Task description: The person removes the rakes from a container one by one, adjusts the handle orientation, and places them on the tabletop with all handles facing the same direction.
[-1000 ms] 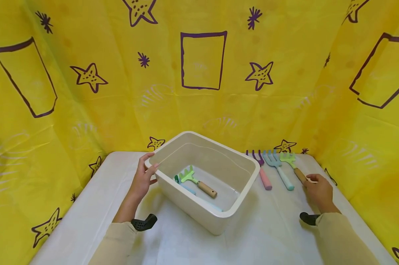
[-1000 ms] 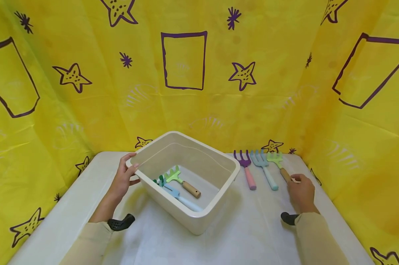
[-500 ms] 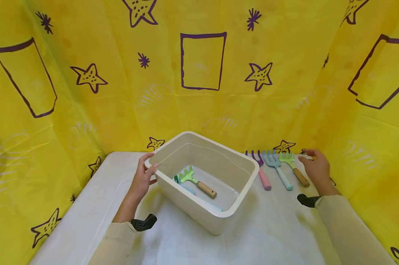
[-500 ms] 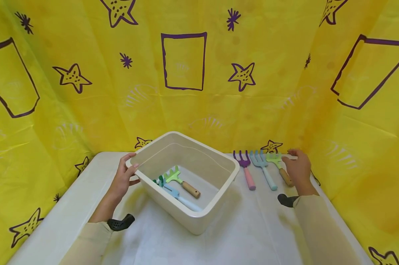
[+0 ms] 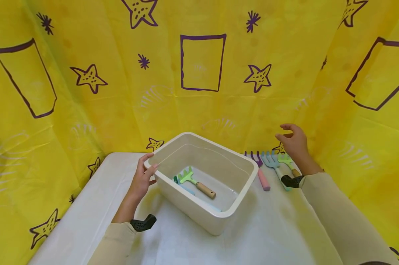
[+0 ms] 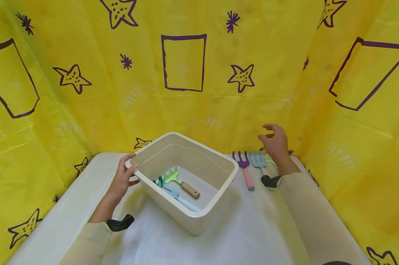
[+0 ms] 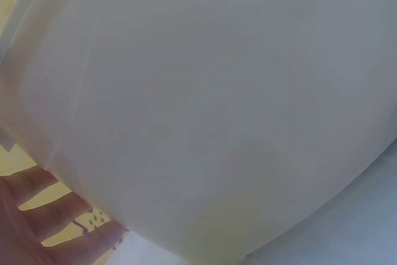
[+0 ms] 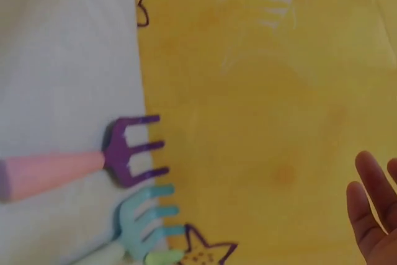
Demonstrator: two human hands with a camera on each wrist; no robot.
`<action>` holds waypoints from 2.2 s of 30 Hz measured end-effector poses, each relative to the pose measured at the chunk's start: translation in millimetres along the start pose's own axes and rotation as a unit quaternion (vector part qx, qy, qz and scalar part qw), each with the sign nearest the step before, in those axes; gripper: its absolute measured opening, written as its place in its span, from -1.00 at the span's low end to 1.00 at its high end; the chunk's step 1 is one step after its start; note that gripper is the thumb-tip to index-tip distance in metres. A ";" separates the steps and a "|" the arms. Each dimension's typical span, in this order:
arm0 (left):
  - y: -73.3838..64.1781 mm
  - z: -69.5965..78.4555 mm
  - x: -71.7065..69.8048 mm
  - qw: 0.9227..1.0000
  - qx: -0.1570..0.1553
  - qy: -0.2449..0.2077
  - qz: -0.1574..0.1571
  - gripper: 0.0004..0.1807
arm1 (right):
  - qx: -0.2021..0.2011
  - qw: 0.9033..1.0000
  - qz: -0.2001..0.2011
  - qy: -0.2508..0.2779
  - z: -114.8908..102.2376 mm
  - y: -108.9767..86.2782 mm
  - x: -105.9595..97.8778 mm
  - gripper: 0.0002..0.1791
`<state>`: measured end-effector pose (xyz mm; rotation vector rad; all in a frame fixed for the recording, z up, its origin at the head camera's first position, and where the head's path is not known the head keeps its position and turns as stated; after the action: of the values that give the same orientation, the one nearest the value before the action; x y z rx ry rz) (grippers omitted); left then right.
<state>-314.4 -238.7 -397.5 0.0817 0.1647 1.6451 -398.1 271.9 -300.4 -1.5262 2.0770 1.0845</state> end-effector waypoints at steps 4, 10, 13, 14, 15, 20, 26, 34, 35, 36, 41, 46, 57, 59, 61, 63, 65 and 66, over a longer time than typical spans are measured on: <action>-0.7 -0.2 0.4 1.000 -0.002 0.000 -0.001 -0.42 | -0.020 1.000 -0.005 0.005 -28.2 8.8 8.2 -0.53; -1.5 -0.5 -0.2 1.000 0.000 0.003 0.001 -0.41 | -0.070 0.997 -0.030 0.025 -74.4 19.9 24.0 -0.55; -1.3 -0.5 -0.3 1.000 0.001 0.000 -0.001 -0.41 | -0.097 0.994 -0.050 0.031 -95.8 21.8 33.0 -0.54; -1.2 -0.5 -0.3 1.000 0.001 0.000 -0.002 -0.41 | -0.104 0.992 -0.057 0.035 -102.1 22.2 36.2 -0.54; -1.2 -0.2 -0.3 1.000 0.002 -0.001 -0.002 -0.40 | -0.113 0.991 -0.064 0.039 -109.0 21.9 38.9 -0.53; -1.5 0.8 -0.2 1.000 0.004 -0.005 -0.002 -0.40 | -0.145 0.983 -0.100 0.054 -138.6 19.6 55.7 -0.54; -1.7 1.4 -0.2 1.000 0.009 -0.012 -0.003 -0.41 | -0.166 0.973 -0.146 0.061 -163.9 13.4 79.7 -0.54; -1.8 0.3 -0.3 1.000 0.010 -0.012 -0.003 -0.41 | -0.195 0.953 -0.223 0.055 -190.6 -0.9 116.5 -0.51; -1.6 0.4 0.0 1.000 0.011 -0.010 -0.002 -0.41 | -0.200 0.951 -0.232 0.052 -193.8 -2.9 120.6 -0.52; -1.4 0.3 0.1 1.000 0.012 -0.009 -0.001 -0.41 | -0.207 0.947 -0.242 0.049 -196.8 -5.0 125.0 -0.52; -0.7 -0.3 0.1 1.000 0.010 -0.010 0.001 -0.42 | -0.228 0.928 -0.291 0.044 -210.1 -18.0 148.4 -0.53; -5.2 8.4 2.7 1.000 0.000 -0.019 -0.005 -0.42 | -0.216 0.911 -0.347 0.055 -213.4 -31.5 179.2 -0.53; -3.0 2.9 0.4 1.000 0.008 -0.023 -0.001 -0.42 | -0.180 0.874 -0.447 0.060 -198.8 -56.5 231.2 -0.44; -2.3 3.6 0.8 1.000 0.011 -0.020 0.000 -0.43 | -0.170 0.867 -0.465 0.055 -194.5 -59.1 234.2 -0.44; -1.6 3.1 0.7 1.000 0.012 -0.022 0.000 -0.43 | -0.157 0.855 -0.491 0.047 -188.8 -62.7 239.0 -0.44; -0.6 1.7 1.5 1.000 0.009 -0.029 -0.002 -0.43 | -0.137 0.843 -0.519 0.034 -181.8 -67.3 243.8 -0.44; 0.1 1.0 1.4 0.999 0.006 -0.036 -0.005 -0.42 | -0.117 0.829 -0.546 0.018 -175.8 -73.1 249.3 -0.43; 0.3 0.5 1.1 0.999 0.005 -0.039 -0.006 -0.42 | -0.109 0.823 -0.558 0.009 -172.8 -76.0 251.8 -0.43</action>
<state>-314.8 -237.6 -397.0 0.1524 0.1141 1.6270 -392.1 -31.6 -383.5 -2.3288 0.7001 0.7831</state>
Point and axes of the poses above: each hand's wrist, its own y-axis towards the middle knuckle, its own x-axis out of the palm, z = x × y, the point moved 8 cm from there along y, towards the middle knuckle, and after that the axes turned 11 degrees about -y, right-handed, at the moved point
